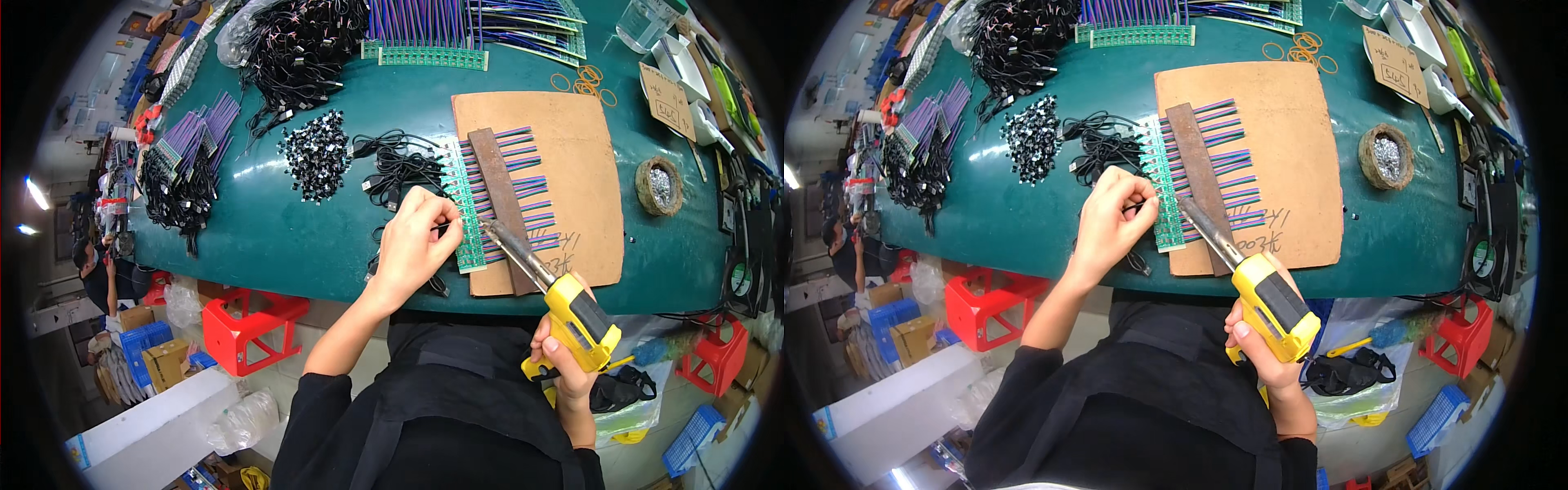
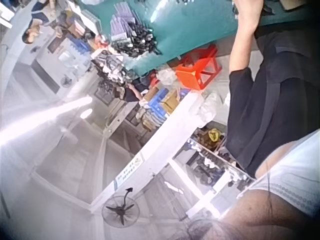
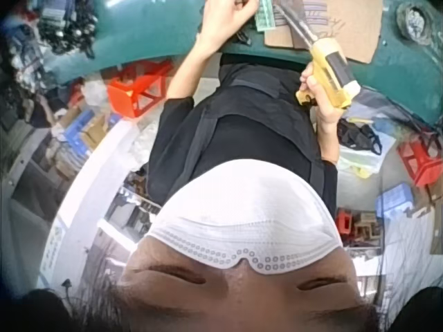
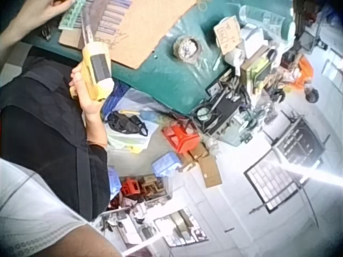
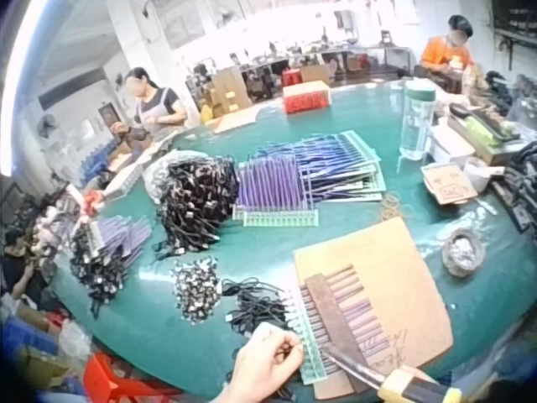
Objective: The person places electronic components onto circuit board strips and solders them in place using a soldering gun.
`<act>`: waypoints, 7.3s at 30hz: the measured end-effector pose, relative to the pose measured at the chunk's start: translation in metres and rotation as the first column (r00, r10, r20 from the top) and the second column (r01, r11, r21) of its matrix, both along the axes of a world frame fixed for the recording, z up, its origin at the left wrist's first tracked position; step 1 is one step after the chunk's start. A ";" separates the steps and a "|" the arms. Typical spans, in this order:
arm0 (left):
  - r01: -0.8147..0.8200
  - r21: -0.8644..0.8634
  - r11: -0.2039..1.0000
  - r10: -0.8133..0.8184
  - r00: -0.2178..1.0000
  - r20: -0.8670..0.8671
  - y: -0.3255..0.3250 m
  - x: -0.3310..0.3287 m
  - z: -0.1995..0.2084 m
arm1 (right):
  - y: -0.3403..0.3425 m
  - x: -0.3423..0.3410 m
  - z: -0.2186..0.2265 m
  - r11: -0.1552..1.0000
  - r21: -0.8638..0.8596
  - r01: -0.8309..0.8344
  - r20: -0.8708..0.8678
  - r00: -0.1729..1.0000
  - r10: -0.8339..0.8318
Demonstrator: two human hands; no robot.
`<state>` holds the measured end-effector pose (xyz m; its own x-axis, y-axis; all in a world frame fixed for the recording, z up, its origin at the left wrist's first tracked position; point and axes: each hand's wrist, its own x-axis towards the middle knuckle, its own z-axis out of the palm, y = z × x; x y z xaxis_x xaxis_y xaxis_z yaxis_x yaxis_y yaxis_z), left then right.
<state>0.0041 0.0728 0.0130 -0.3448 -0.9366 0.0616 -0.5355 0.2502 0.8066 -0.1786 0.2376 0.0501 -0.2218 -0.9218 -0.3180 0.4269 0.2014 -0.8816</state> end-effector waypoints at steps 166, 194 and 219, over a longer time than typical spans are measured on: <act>-0.010 -0.017 1.000 0.009 0.998 -0.056 0.015 -0.001 -0.003 | 0.003 -0.004 0.005 0.996 0.058 -0.070 0.016 0.998 0.069; 0.064 -0.263 0.963 -0.036 0.993 0.110 0.020 -0.006 -0.001 | -0.004 -0.003 0.002 0.999 -0.039 0.030 -0.029 0.999 -0.031; 0.119 -0.294 0.948 -0.077 0.986 0.151 0.008 -0.009 -0.004 | -0.004 -0.003 0.002 1.000 -0.018 0.006 0.007 1.000 -0.006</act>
